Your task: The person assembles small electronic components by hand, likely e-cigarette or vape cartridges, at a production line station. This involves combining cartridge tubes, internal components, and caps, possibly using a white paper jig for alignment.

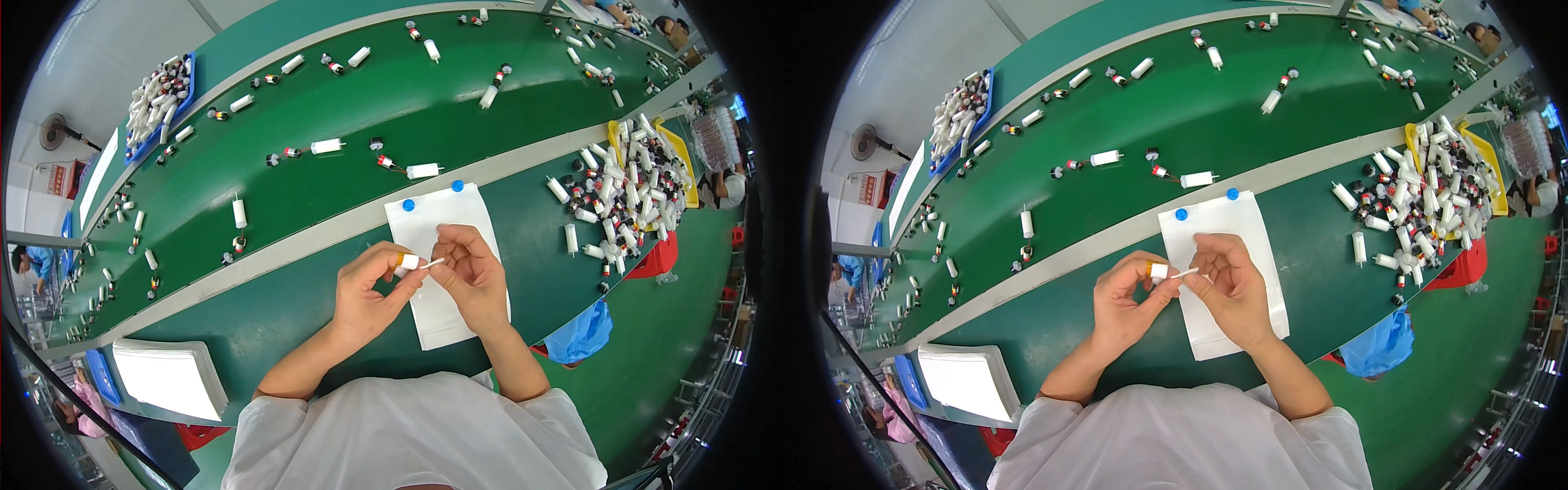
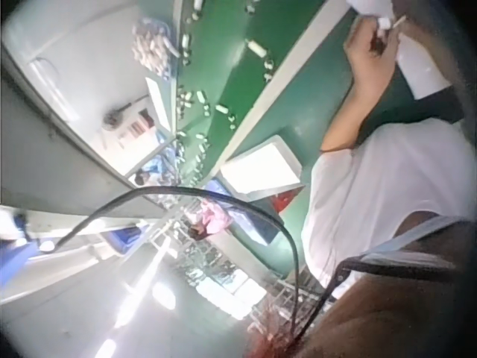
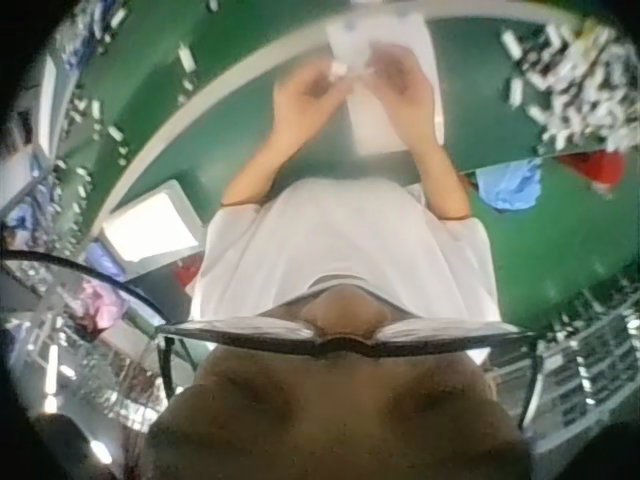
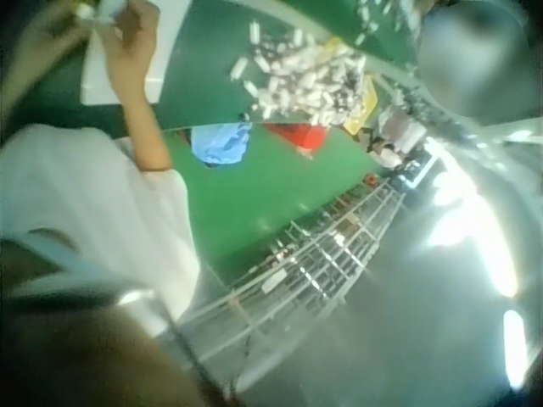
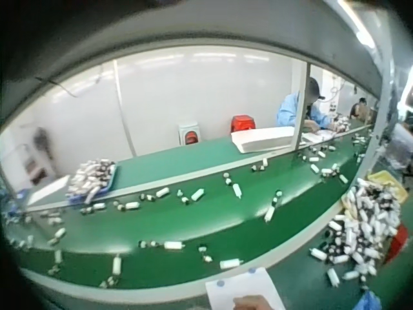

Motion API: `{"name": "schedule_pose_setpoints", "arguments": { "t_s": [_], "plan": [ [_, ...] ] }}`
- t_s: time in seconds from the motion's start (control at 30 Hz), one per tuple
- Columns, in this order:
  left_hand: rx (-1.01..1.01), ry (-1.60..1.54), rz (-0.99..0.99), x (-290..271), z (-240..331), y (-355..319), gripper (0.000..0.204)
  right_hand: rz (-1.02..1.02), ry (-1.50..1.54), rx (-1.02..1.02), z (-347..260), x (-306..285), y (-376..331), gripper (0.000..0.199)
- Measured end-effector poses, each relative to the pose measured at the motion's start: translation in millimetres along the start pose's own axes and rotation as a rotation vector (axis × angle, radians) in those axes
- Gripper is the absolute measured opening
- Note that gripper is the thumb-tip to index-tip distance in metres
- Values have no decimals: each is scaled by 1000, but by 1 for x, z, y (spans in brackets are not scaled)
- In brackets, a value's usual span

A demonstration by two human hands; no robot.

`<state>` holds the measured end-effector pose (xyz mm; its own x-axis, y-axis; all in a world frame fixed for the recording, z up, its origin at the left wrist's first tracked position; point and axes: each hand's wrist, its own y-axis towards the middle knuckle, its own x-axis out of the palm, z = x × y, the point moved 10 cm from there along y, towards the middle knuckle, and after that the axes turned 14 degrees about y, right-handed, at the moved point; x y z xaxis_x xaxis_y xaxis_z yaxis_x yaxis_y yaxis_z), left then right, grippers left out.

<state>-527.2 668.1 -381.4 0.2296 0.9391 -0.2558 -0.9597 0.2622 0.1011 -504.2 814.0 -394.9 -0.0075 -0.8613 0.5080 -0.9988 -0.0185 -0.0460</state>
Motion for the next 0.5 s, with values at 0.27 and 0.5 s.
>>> {"name": "schedule_pose_setpoints", "arguments": {
  "t_s": [0.27,0.5],
  "plan": [
    [-86,-246,28,-1,-24,0,47,108,-98,-327,-42,-12,-4,35],
    [11,202,-45,3,-23,11,36,206,-382,-365,-29,-23,-16,64]
  ]
}}
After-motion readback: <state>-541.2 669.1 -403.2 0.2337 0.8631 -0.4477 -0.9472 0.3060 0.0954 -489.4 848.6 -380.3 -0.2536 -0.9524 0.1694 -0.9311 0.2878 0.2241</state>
